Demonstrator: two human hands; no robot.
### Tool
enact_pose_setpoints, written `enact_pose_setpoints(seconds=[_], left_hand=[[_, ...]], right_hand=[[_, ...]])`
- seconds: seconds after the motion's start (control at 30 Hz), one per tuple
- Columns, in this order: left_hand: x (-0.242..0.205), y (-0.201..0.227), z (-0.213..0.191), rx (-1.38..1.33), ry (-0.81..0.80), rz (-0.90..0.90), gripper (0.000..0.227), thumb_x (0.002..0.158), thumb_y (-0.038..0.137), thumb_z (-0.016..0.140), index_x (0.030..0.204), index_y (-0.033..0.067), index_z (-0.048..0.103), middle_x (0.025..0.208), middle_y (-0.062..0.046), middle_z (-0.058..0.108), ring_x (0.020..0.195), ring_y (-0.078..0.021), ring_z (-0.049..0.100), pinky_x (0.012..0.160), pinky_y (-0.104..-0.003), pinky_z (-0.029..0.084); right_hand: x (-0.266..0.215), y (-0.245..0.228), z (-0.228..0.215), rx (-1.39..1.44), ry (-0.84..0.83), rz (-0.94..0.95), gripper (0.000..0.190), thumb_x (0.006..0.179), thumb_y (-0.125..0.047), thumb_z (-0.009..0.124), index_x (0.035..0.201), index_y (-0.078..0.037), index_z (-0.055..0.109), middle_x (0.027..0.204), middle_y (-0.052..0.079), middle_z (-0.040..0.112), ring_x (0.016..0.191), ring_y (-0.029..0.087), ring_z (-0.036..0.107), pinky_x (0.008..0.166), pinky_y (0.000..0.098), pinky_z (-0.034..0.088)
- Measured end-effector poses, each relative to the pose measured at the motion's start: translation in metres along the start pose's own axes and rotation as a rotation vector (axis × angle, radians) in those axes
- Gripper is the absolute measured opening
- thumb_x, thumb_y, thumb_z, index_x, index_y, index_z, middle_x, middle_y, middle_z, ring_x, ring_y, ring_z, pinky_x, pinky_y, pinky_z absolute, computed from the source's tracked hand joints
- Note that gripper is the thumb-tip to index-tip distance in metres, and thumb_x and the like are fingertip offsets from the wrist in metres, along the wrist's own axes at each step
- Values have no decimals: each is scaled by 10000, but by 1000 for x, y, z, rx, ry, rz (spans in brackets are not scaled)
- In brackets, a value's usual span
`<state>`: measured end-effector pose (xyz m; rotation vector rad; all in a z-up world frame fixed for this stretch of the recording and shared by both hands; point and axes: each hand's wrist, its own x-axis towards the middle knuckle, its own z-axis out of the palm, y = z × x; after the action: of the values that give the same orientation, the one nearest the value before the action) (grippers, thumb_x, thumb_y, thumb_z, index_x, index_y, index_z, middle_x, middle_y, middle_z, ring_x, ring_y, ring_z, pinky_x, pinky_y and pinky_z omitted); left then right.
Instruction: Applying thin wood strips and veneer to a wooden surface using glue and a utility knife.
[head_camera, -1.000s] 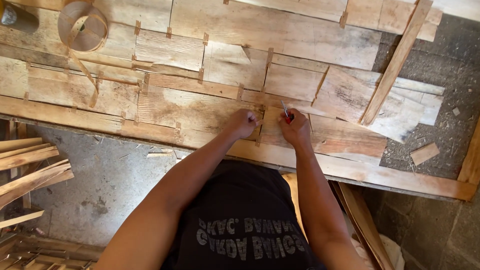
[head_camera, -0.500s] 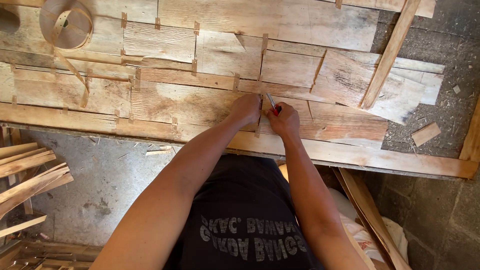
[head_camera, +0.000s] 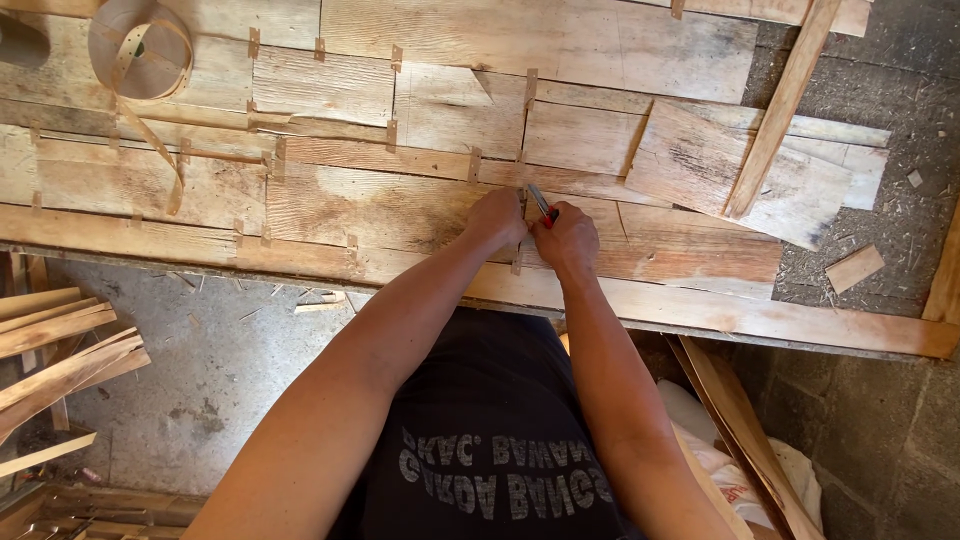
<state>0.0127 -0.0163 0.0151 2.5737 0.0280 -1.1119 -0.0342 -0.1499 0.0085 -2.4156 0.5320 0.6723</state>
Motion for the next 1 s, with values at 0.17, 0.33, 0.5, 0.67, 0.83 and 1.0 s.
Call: enact_pose_setpoints(seconds=[0.17, 0.33, 0.5, 0.67, 0.83, 1.0], left_hand=[[-1, 4, -4, -11, -39, -59, 429, 825, 324, 845, 1064, -13, 731, 1139, -205, 727, 1099, -344, 706, 905, -440, 581], [2, 9, -1, 9, 29, -57, 374, 792, 253, 848, 1040, -6, 742, 1113, -197, 732, 1067, -337, 721, 874, -438, 595], [6, 22, -8, 200, -66, -36, 201, 841, 122, 774, 995, -6, 759, 1033, -192, 774, 953, -292, 792, 763, -410, 641], [21, 23, 2, 203, -23, -30, 200, 841, 126, 779, 1011, 22, 770, 1054, -174, 759, 983, -291, 759, 754, -412, 622], [21, 27, 1, 198, -38, -85, 208, 849, 133, 771, 1032, 33, 771, 1075, -164, 766, 999, -283, 759, 770, -407, 617], [12, 25, -7, 169, 13, -52, 255, 816, 92, 772, 1068, 72, 744, 1089, -161, 746, 1016, -302, 731, 791, -418, 598]], right_hand=[[-1, -4, -5, -10, -26, 13, 370, 823, -368, 808, 1098, -129, 749, 1032, 119, 761, 1008, 305, 718, 874, 430, 564], [2, -2, -1, -8, -10, 37, 364, 828, -351, 793, 1132, -156, 748, 1056, 123, 750, 1013, 308, 709, 868, 423, 561], [5, -2, 1, -50, -36, 64, 392, 821, -372, 797, 1138, -151, 736, 1053, 137, 754, 997, 299, 727, 841, 420, 576], [-5, -11, -11, -10, -34, 49, 350, 841, -407, 783, 1060, -136, 759, 1024, 152, 753, 987, 314, 725, 845, 423, 572], [-5, -11, -13, 13, -44, 89, 317, 864, -401, 760, 1027, -129, 763, 1013, 153, 760, 979, 313, 734, 845, 425, 573], [-2, -8, -12, 55, -26, 69, 285, 796, -318, 783, 1015, -138, 756, 1010, 139, 762, 988, 315, 726, 852, 415, 568]])
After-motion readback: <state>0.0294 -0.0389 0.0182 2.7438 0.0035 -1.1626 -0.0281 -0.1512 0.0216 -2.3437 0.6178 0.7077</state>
